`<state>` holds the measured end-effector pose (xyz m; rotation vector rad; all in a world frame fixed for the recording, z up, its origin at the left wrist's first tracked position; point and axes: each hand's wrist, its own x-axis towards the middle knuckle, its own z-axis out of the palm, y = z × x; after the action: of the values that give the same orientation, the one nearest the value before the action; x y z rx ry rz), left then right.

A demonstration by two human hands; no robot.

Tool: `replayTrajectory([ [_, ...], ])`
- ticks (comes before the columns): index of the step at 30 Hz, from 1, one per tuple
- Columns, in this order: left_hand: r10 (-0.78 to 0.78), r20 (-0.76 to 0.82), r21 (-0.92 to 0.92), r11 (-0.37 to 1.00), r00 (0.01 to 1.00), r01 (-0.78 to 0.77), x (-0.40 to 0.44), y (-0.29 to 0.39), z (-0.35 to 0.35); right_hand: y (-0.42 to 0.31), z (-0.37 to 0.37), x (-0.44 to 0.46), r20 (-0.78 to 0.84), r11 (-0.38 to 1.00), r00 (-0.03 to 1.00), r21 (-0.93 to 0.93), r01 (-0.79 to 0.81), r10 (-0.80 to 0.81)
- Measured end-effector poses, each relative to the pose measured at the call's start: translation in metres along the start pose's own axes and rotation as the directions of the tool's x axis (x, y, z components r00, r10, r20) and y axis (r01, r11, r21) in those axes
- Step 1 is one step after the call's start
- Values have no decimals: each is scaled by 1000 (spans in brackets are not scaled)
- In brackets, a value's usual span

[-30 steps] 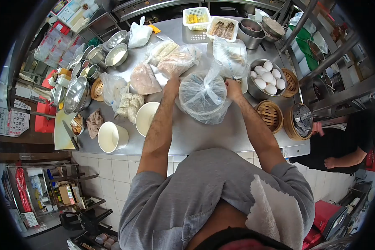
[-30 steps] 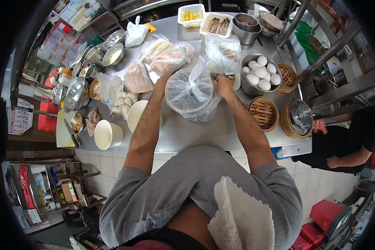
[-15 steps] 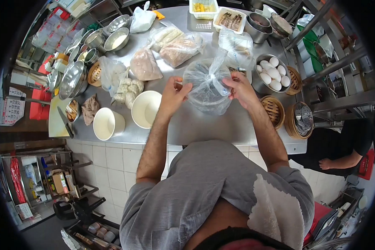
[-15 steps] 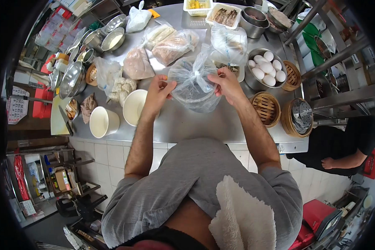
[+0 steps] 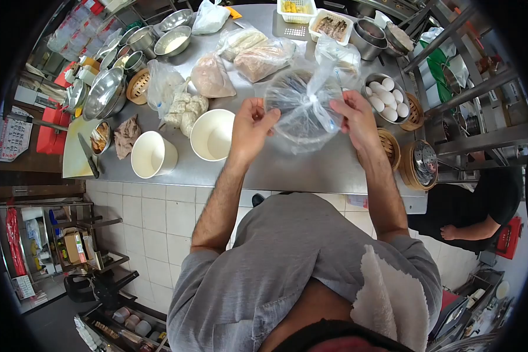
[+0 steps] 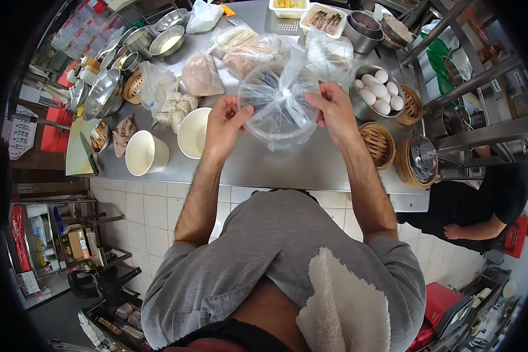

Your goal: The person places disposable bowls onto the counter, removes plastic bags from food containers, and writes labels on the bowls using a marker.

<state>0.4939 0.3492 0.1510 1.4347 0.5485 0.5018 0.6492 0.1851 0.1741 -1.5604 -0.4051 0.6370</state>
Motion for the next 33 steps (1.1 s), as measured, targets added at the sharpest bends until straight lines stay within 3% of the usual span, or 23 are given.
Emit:
replayTrajectory([
  [5,-10,98,-24,1000,995,13,-50,-2,-6,29,-6,-56,-30,998,999,48,-35,37],
  [7,-31,135,97,995,990,18,-67,-18,-7,44,-8,-82,-46,995,995,47,-85,88],
  [9,-56,180,57,997,982,46,-77,-42,-4,57,-10,-105,-108,987,981,48,-154,159],
  [11,-66,261,173,985,963,20,-88,-60,1,74,-16,-123,-139,984,974,29,-175,177],
  [14,-130,299,188,979,945,75,-95,-74,17,99,-29,-138,-195,976,957,79,-202,214],
  [17,-152,314,160,981,937,106,-97,-105,38,129,-54,-137,-217,978,954,40,-204,208],
  [19,-97,300,212,977,949,32,-95,-124,52,153,-72,-128,-195,981,962,68,-179,189],
  [22,-125,273,268,962,954,50,-90,-133,70,184,-92,-111,-260,990,955,15,-142,141],
  [24,-145,297,341,939,944,36,-82,-126,74,195,-105,-101,-314,988,949,-129,-83,38],
  [26,-168,317,414,910,934,23,-76,-115,73,186,-113,-99,-268,978,960,-164,-129,82],
  [27,58,192,460,876,980,-143,-74,-109,72,179,-116,-97,-230,962,965,-207,-176,127],
  [28,295,79,522,802,952,-291,-69,-101,69,160,-110,-99,-226,965,967,-201,-168,121],
  [29,303,79,526,796,950,-298,-61,-92,63,130,-96,-104,-346,870,904,-490,54,-251],
  [30,346,9,480,822,938,-307,-54,-83,54,106,-82,-108,-336,634,725,-752,177,-601],
  [31,378,-62,431,845,924,-317,-47,-78,46,90,-71,-107,-339,636,724,-752,175,-600],
  [32,375,-57,431,845,925,-316,-36,-79,41,76,-59,-100,-368,826,776,-459,327,-512],
  [33,395,-92,463,830,914,-312,-22,-82,37,69,-46,-92,-360,903,831,-99,418,-424],
])
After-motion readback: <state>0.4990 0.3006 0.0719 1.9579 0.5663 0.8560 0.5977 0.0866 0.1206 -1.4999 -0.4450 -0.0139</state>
